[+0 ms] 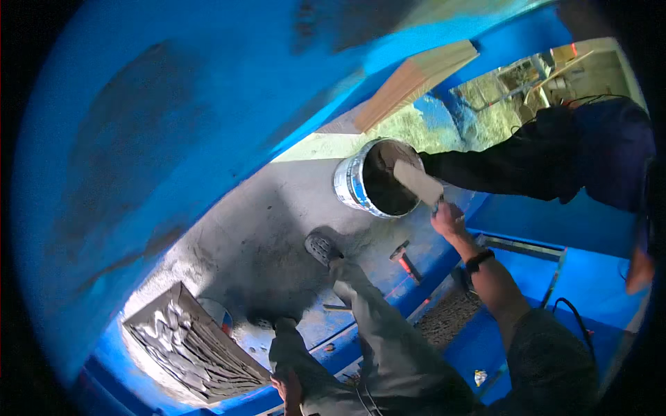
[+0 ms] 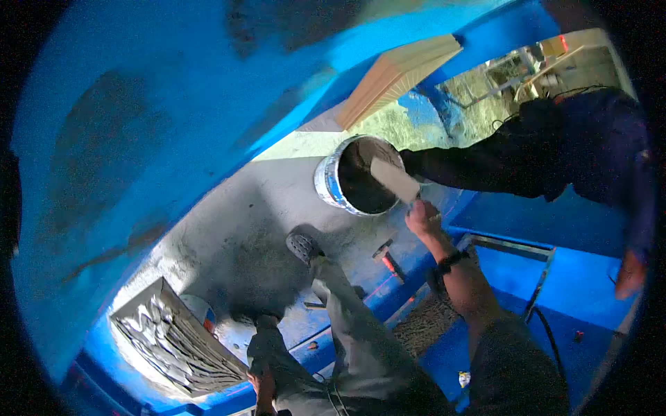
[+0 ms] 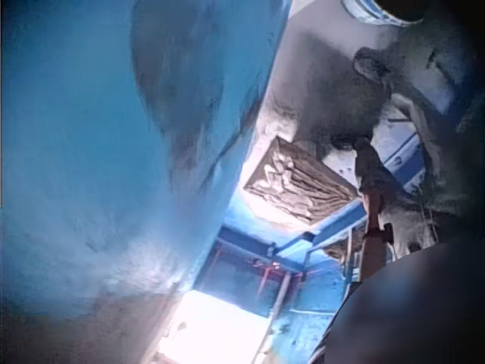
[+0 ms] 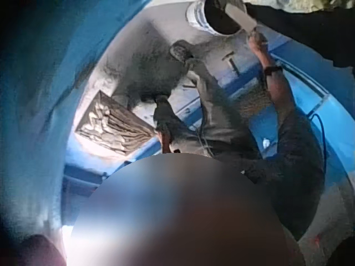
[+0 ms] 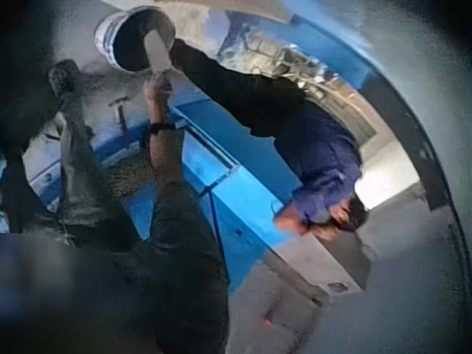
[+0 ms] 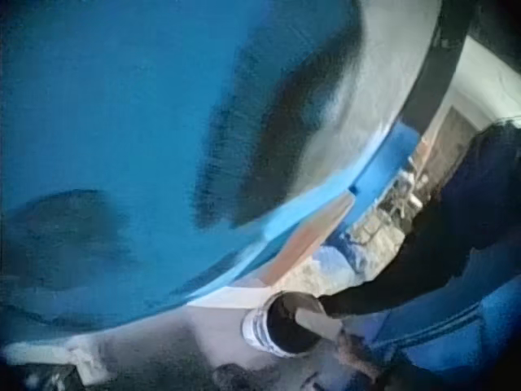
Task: The recorder applies mortar to a large ceramic tile using a trowel, then lifts the tile and presses it onto a wall, securing it and measuring alignment.
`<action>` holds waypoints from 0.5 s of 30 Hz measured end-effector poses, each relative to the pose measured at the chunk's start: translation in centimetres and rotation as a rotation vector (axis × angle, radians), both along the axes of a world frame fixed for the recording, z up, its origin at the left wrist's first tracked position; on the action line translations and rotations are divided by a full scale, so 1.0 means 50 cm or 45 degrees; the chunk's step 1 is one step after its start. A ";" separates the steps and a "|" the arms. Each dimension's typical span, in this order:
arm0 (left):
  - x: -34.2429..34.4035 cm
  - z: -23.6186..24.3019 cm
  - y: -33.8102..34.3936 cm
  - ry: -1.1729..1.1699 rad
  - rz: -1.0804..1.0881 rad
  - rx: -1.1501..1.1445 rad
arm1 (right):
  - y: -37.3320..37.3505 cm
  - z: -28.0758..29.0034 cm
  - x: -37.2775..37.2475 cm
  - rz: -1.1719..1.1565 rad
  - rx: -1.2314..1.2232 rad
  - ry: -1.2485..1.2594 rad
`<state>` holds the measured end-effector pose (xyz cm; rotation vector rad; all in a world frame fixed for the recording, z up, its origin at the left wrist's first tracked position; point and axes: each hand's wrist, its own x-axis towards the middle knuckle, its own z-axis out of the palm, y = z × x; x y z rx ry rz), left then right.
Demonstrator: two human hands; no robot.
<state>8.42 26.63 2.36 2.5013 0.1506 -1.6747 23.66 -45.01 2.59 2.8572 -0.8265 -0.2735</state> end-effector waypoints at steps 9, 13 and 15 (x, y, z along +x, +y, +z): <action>0.040 0.019 -0.177 0.232 0.264 0.263 | -0.018 -0.269 0.193 -0.193 0.577 0.239; 0.056 0.030 -0.281 0.289 0.337 0.216 | -0.109 -0.230 0.070 -0.232 0.871 0.159; 0.068 0.033 -0.328 0.406 0.231 0.199 | -0.150 -0.243 -0.030 -0.343 1.162 -0.220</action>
